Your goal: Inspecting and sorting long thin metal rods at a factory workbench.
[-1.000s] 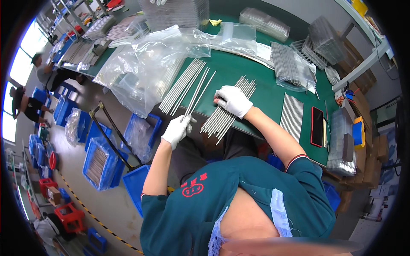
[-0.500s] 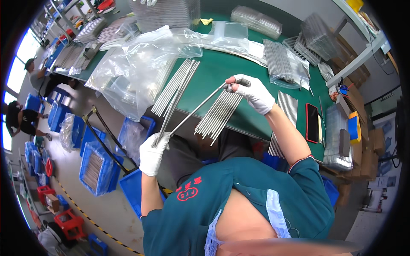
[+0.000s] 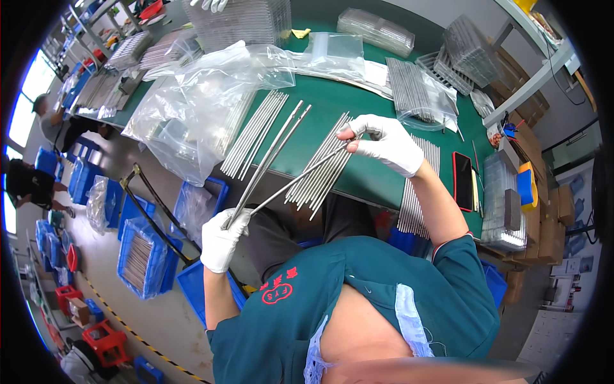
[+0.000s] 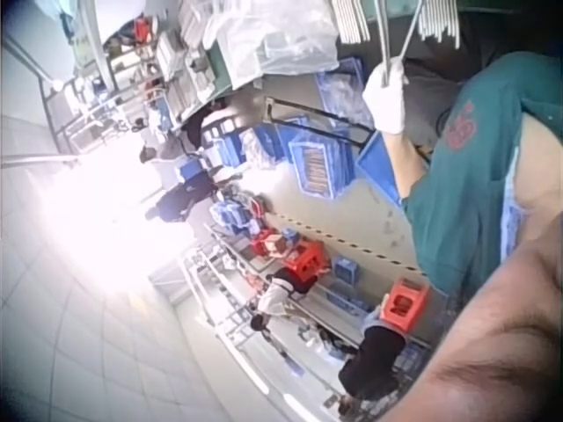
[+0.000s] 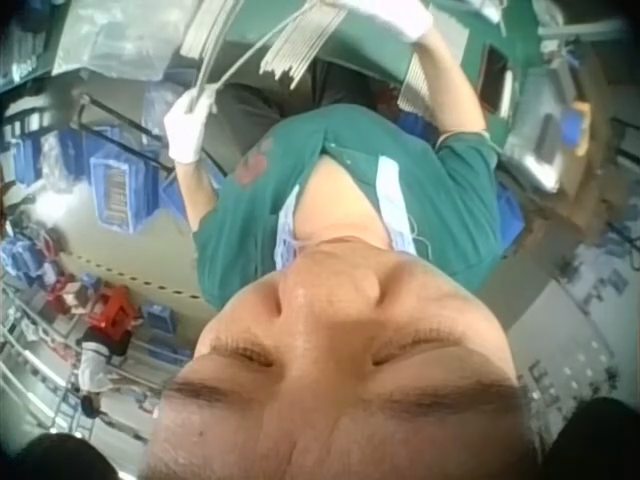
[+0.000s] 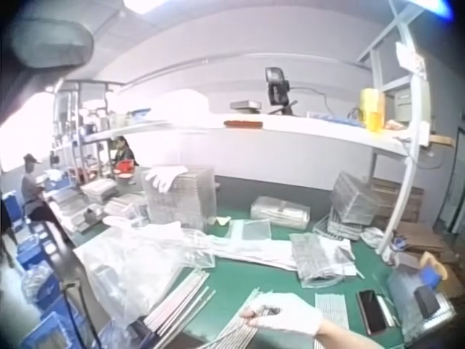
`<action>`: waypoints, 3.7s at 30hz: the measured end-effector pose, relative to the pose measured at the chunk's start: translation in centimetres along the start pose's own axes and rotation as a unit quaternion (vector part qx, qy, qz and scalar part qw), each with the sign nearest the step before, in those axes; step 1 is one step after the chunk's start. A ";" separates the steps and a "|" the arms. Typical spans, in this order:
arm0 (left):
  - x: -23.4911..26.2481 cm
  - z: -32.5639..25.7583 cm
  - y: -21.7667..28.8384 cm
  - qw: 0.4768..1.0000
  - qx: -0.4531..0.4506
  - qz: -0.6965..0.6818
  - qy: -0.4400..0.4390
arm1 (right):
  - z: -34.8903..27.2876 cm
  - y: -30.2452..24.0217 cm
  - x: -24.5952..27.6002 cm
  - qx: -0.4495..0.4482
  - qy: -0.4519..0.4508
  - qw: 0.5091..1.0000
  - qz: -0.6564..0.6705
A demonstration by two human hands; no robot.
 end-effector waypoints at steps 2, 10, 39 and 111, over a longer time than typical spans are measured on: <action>-0.1 -0.1 0.2 1.000 0.004 -0.001 -0.003 | -0.3 0.3 0.2 -0.007 -0.012 1.000 0.012; -1.1 0.0 0.4 0.994 0.002 -0.047 -0.096 | -0.9 0.0 -0.3 0.005 -0.032 0.999 0.034; -1.1 -0.6 1.2 0.994 0.000 0.004 -0.111 | -0.4 -1.3 0.4 0.023 -0.023 0.999 0.008; -4.5 9.4 -6.3 0.933 0.178 -0.304 -0.069 | 3.7 12.4 -6.2 0.175 -0.086 0.909 -0.367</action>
Point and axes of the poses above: each hand's wrist, its own z-axis towards the middle knuckle, its own x-axis out of the back of the hand, y = z × x, the point moved 2 cm from there along z, towards the middle knuckle, and after that the axes turned 15 degrees about x, right-handed, at the moved point
